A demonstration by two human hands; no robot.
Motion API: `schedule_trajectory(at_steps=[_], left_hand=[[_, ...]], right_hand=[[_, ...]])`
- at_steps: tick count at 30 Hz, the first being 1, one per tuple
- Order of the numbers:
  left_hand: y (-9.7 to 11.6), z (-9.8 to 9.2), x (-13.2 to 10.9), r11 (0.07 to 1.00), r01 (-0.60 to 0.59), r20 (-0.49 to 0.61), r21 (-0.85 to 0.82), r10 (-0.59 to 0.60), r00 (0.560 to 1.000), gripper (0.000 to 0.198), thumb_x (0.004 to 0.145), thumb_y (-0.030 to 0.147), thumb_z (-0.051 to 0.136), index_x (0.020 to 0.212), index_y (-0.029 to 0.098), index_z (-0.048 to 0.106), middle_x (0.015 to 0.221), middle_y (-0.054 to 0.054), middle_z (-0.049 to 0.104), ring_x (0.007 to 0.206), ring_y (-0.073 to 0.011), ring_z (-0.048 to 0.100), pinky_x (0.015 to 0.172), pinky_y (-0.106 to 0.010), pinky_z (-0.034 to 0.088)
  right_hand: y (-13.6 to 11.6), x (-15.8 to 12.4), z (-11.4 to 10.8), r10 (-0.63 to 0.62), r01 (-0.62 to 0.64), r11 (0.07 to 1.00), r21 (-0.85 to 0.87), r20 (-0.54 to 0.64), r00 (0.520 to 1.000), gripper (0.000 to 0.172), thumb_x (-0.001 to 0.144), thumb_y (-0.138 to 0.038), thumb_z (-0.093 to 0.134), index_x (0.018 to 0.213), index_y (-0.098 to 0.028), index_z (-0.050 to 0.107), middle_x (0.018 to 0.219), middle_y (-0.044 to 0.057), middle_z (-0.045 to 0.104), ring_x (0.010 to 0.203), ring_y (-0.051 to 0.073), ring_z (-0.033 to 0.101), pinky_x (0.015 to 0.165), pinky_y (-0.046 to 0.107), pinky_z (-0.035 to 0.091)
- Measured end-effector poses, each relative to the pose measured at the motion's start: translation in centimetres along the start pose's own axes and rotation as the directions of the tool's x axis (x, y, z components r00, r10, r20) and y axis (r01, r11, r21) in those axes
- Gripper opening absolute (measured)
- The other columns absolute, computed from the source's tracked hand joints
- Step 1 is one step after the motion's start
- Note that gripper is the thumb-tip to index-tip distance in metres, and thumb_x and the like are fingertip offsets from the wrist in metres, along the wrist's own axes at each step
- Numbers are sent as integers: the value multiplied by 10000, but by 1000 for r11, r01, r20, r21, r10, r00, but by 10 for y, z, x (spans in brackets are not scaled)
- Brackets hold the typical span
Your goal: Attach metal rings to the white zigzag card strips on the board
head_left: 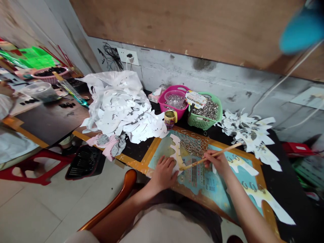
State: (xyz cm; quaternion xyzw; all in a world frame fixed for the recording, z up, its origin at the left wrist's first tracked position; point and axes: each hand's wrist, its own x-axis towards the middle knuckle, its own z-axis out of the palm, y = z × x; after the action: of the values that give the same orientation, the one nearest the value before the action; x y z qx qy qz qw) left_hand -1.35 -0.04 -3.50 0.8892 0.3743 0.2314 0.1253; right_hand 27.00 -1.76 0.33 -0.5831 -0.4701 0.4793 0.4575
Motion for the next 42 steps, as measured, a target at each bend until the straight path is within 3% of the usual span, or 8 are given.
schedule_trajectory(at_steps=[8,13,17,21,25,34,38,42], left_hand=[[-1,2,-1,1000,-5,0,2,5,1000,282,855,287,557,1118,187,553,1201,-114,610,1118,-279,559,1079,-514,339],[0,2,0,1000,-4,-1,1,4,1000,291,844,281,569,1121,196,554,1201,-120,612,1125,-280,561,1081,-524,341],[0,2,-1,1000,2,0,3,-2,1000,295,844,280,569,1127,200,554,1200,-120,611,1123,-282,562,1076,-528,344],[0,1,-1,1000,7,11,5,-7,1000,283,851,288,563,1117,193,552,1202,-114,613,1123,-276,561,1083,-517,340],[1,-1,-1,1000,11,21,3,-11,1000,300,854,297,564,1134,192,545,1203,-111,611,1134,-272,552,1095,-509,327],[1,0,-1,1000,20,19,5,-20,1000,292,857,306,557,1127,195,551,1198,-114,606,1129,-275,552,1090,-512,332],[1,0,-1,1000,12,17,19,-12,1000,295,854,304,562,1125,187,549,1206,-115,604,1134,-276,544,1087,-504,336],[2,-1,0,1000,3,19,29,-3,1000,280,858,300,558,1112,184,549,1189,-113,606,1111,-274,549,1078,-498,344]], right_hand=[[-3,-3,-6,-46,41,998,-44,-118,992,354,748,-540,715,696,-191,685,594,43,663,449,172,608,426,272,519],[3,-4,-3,-114,129,991,37,-282,953,280,777,-497,695,793,-218,675,662,40,684,542,201,655,547,331,582],[7,0,-3,-56,70,990,120,-123,991,296,715,-454,757,869,-224,650,706,21,691,586,206,676,564,333,586],[6,13,1,0,-2,999,44,28,1000,289,712,-465,764,781,-212,643,695,34,697,615,211,685,590,331,585],[4,29,4,-86,88,996,24,-56,995,269,750,-466,741,818,-222,651,763,40,718,710,215,703,670,332,585],[-6,42,9,-216,213,974,-73,-30,976,205,828,-420,676,846,-217,653,784,34,712,733,202,690,684,316,566],[-10,45,11,-214,213,973,-89,-2,977,225,840,-418,654,762,-208,633,657,16,674,596,182,652,577,289,540],[-11,49,19,-327,315,926,-210,-26,945,202,870,-413,622,829,-215,635,762,32,686,714,204,677,645,310,551]])
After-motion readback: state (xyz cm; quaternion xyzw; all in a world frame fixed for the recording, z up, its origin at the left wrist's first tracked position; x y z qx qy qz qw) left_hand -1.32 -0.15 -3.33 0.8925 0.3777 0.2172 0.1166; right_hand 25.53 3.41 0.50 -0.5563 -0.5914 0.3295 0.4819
